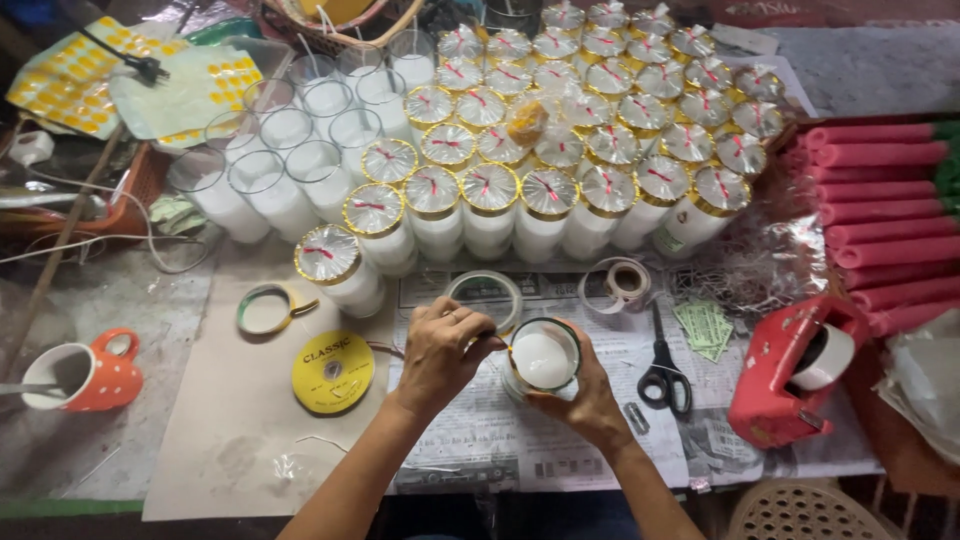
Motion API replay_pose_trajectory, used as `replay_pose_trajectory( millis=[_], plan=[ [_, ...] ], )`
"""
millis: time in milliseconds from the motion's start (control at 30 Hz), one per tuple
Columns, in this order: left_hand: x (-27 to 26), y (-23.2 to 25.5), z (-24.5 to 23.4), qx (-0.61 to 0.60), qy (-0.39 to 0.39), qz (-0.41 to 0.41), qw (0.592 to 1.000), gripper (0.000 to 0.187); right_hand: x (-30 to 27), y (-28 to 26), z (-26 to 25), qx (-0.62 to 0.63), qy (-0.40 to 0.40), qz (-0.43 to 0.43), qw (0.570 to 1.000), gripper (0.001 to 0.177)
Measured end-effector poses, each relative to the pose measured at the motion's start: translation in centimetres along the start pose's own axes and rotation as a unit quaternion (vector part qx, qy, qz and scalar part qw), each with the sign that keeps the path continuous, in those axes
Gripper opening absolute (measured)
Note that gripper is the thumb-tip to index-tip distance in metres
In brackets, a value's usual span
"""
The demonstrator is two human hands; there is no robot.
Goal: Applying decorative gold tape and labels to the rims of glass candle jars
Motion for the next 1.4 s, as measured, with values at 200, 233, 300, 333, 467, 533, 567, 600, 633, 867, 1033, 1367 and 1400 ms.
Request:
replay_pose_trajectory(
  millis=[200,233,300,333,467,533,567,600,633,867,1033,1367,1400],
  plan=[
    [-0.4,1.4,-0.9,-0.023,-0.004,-0.052,0.998,0.019,-2.2,1.8,-1.9,-0.056,-0.026,0.106,0.992,0.119],
    [-0.4,1.6,-0.8,-0.028,-0.006,-0.049,0.998,0.019,-3.2,3.9,-3.2,-0.056,-0.021,0.109,0.992,0.119],
    [-0.5,1.8,-1.0,-0.027,0.004,-0.042,0.999,0.016,-5.1,7.7,-8.2,-0.305,0.167,0.149,0.926,0.046],
    [-0.7,1.8,-0.7,-0.03,0.002,-0.043,0.999,0.016,-5.7,11.3,-9.9,-0.306,0.167,0.152,0.925,0.046],
    [-1.1,1.6,-0.6,-0.009,0.049,-0.057,0.997,0.015,-5.9,19.1,-15.0,-0.507,0.207,0.253,0.798,0.042],
    [-1.1,1.7,-0.6,0.002,0.053,-0.057,0.997,0.015,-4.8,18.9,-14.9,-0.508,0.184,0.287,0.791,0.043],
    [-1.0,1.8,-0.7,0.002,0.057,-0.057,0.997,0.015,-4.1,18.3,-14.4,-0.513,0.166,0.288,0.791,0.044],
    [-0.8,1.9,-0.7,0.002,0.059,-0.057,0.997,0.015,-3.4,17.6,-13.9,-0.517,0.148,0.29,0.791,0.045],
    [-0.9,1.7,-0.5,0.004,0.061,-0.058,0.996,0.015,-3.0,17.7,-14.1,-0.517,0.148,0.288,0.792,0.045],
    [-1.4,1.3,-0.2,-0.005,0.026,-0.03,0.999,0.016,-3.9,11.1,-14.9,-0.36,0.103,0.327,0.868,0.038],
    [-1.5,0.5,-0.1,-0.033,0.017,0.003,0.999,0.017,-2.4,-5.2,-13.5,-0.311,0.049,0.213,0.925,0.038],
    [-1.5,-0.4,1.1,-0.015,-0.004,-0.003,1.0,0.015,5.0,-16.9,-4.1,-0.716,-0.226,0.088,0.655,0.028],
    [-1.6,-0.4,1.3,-0.013,-0.004,-0.004,1.0,0.015,5.6,-16.2,-3.5,-0.726,-0.217,0.06,0.65,0.025]
  ],
)
Point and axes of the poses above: each hand's wrist, its own x-axis towards the middle knuckle, its own z-axis out of the palm, y = z × x, the point moved 7 cm from there along x, towards the middle knuckle, and after that the axes turned 8 degrees about z, right-handed, at the moved point
